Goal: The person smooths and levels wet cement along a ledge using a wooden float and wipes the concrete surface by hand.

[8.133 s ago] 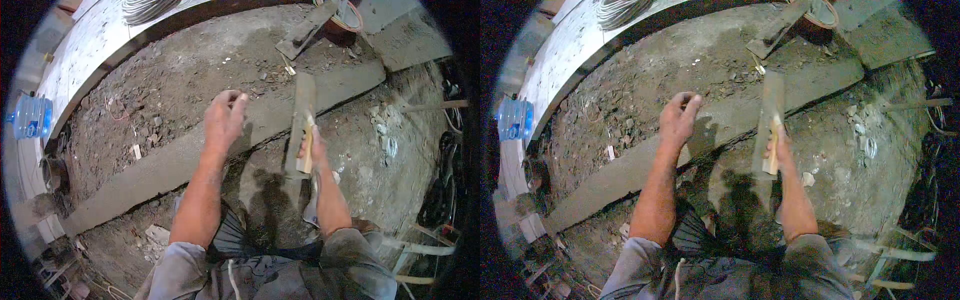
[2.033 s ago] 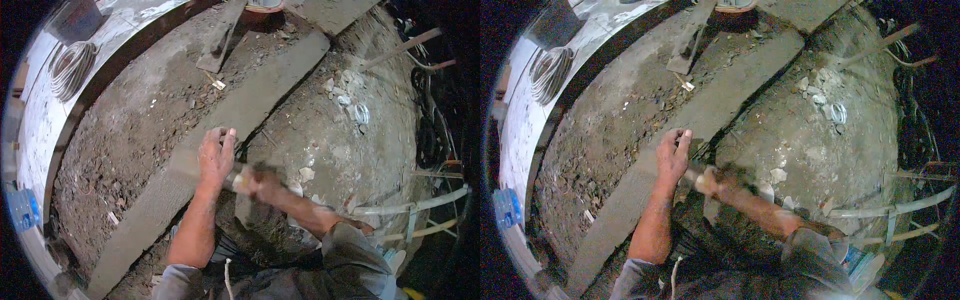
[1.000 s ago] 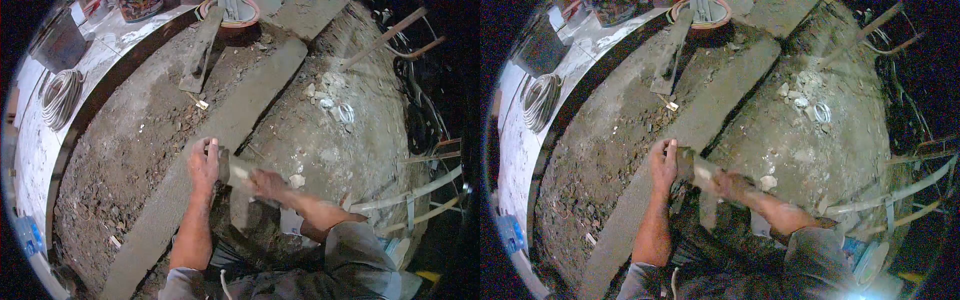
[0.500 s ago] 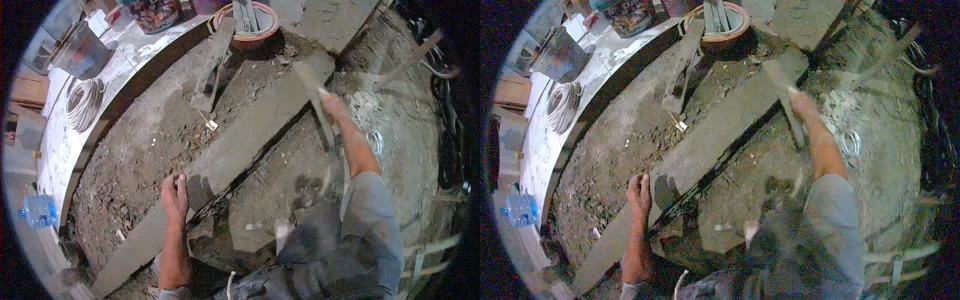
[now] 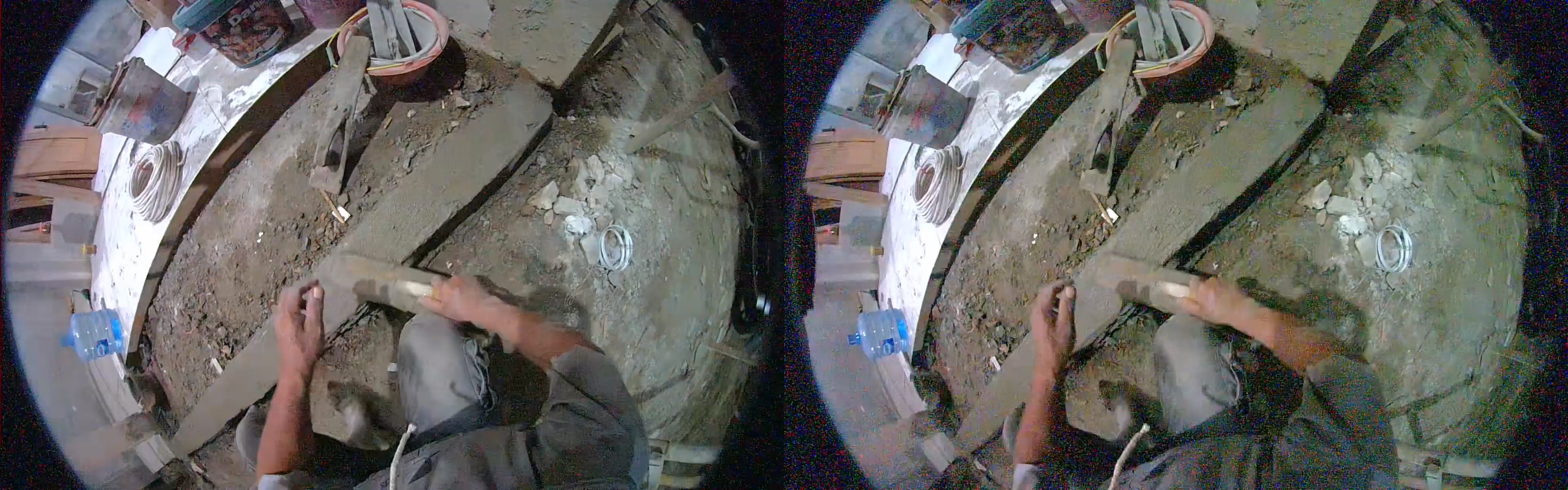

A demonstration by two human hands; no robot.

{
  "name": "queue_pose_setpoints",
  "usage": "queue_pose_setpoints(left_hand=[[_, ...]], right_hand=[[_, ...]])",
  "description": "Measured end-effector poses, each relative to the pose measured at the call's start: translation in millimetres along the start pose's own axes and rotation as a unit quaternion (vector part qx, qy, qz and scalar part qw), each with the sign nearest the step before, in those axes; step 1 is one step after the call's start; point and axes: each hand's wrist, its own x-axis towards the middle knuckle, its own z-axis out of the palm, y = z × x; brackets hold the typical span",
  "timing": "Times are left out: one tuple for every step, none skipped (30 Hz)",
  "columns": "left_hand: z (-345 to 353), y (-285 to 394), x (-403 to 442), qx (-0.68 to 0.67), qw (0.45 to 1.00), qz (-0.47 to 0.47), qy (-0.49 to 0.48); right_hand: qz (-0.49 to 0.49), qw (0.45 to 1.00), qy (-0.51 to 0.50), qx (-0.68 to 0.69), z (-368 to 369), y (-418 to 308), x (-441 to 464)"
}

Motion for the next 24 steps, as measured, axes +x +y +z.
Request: queue_pose_setpoints(left_hand=[[-5.9,-2.6,5.9,0.007,0.998,0.061,0.028],[-9.3,-5.0,9.5,0.013,0.991,0.122,0.053],[-12.5,-1.6,11.9,0.012,0.991,0.120,0.051],[-17.9,4.3,14.5,0.026,0.993,0.111,0.041],[-20.2,5.2,14.9,0.041,0.994,0.101,0.032],[-19.2,1.4,14.1,0.044,0.994,0.091,0.030],[-15.6,-7.2,10.3,0.043,0.995,0.091,0.027],[-8.1,-18.2,9.1,-0.001,0.996,0.082,0.015],[-2.6,-25.0,9.6,-0.044,0.996,0.075,0.003],[1.3,-20.8,7.1,-0.010,0.999,0.037,-0.017],[8.2,-26.8,7.8,-0.013,0.999,0.038,-0.026],[17.6,-37.0,10.9,-0.032,0.997,0.060,-0.031],[27.4,-46.4,15.9,-0.054,0.995,0.082,-0.035],[36.5,-53.8,20.5,-0.065,0.995,0.058,-0.048],[40.2,-51.2,22.3,-0.071,0.994,0.057,-0.057],[42.6,-43.9,24.0,-0.072,0.994,0.042,-0.072],[44.8,-41.5,27.0,-0.074,0.994,0.024,-0.082],[48.2,-45.4,31.7,-0.075,0.991,0.070,-0.085],[47.1,-40.9,34.2,-0.082,0.991,0.063,-0.087],[43.0,-28.3,36.8,-0.132,0.985,0.051,-0.099],[42.5,-17.1,42.4,-0.182,0.977,0.047,-0.105],[46.8,-13.3,45.6,-0.153,0.983,0.075,-0.064],[52.1,-12.4,47.8,-0.151,0.983,0.082,-0.068],[59.5,-12.9,48.9,-0.147,0.983,0.093,-0.061]], right_hand=[[-0.042,0.998,-0.002,0.055,-8.5,4.1,-1.2],[0.043,0.997,-0.066,-0.014,-35.5,0.5,-0.4],[0.107,0.989,-0.101,-0.013,-67.2,-2.6,2.0],[0.047,0.910,0.193,-0.364,4.8,61.9,-5.8],[-0.020,0.883,0.202,-0.423,31.6,151.4,15.7],[0.072,0.922,0.149,-0.350,-10.7,173.4,26.8],[0.166,0.944,0.093,-0.270,-65.6,171.3,31.9],[0.297,0.951,0.081,-0.019,-115.9,144.5,37.0],[0.321,0.937,0.138,-0.017,-116.6,193.5,48.6],[0.346,0.918,0.191,-0.014,-105.7,240.7,51.2],[0.355,0.915,0.190,-0.015,-95.7,244.6,50.4],[0.269,0.938,0.189,-0.107,-84.9,248.3,45.1],[0.179,0.946,0.184,-0.197,-76.9,252.3,38.4],[0.099,0.901,0.091,-0.413,-86.2,182.0,19.8],[0.178,0.961,0.085,-0.194,-78.3,133.2,10.3],[0.247,0.965,0.079,0.033,-67.5,102.3,-3.3],[0.137,0.977,0.160,-0.041,-11.9,116.7,-20.2],[0.019,0.966,0.233,-0.113,41.9,132.2,-38.0],[0.020,0.967,0.224,-0.117,31.7,112.0,-39.6],[0.078,0.986,0.136,-0.059,69.9,44.6,-122.3],[0.131,0.990,0.054,-0.002,98.1,-53.6,-41.5],[0.185,0.981,-0.025,0.058,81.4,-69.1,-34.9],[0.174,0.980,-0.080,0.046,68.6,-101.6,-38.8],[0.163,0.976,-0.137,0.034,60.5,-120.2,-44.4]])
